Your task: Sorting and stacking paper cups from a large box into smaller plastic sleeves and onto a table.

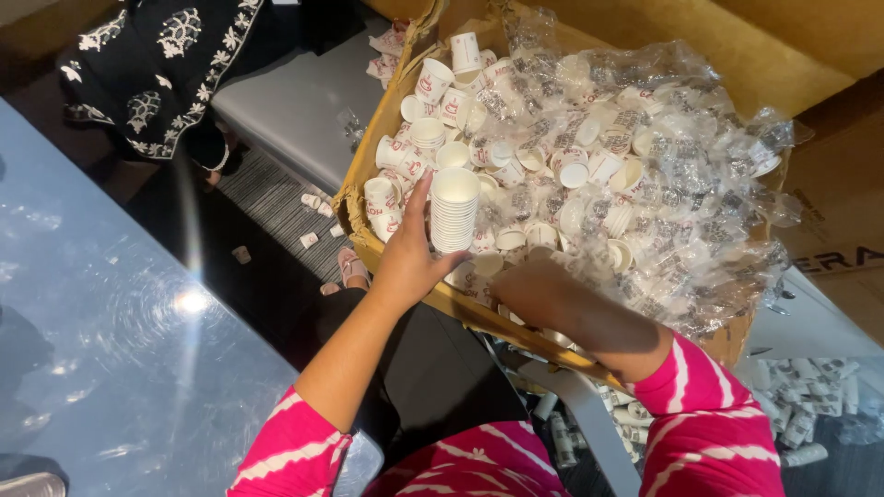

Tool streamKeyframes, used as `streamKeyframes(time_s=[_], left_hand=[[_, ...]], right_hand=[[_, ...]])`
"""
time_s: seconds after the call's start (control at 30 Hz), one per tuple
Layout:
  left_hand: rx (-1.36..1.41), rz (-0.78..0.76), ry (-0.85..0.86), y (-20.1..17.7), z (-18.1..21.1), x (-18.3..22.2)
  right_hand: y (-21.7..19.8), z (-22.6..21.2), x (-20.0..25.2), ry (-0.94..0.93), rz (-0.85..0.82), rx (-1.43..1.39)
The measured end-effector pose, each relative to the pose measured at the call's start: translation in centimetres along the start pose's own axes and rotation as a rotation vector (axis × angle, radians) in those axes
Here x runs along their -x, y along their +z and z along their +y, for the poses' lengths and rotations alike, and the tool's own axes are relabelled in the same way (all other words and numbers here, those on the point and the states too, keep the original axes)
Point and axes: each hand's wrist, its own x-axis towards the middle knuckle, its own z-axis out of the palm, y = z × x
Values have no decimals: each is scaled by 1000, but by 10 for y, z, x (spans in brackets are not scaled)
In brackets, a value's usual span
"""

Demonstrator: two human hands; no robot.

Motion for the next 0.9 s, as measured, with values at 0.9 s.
streamKeyframes(time_s=[0.9], left_hand=[[-206,-45,182,8,0,7]], right_hand=[[-23,31,37,28,1478,-257]])
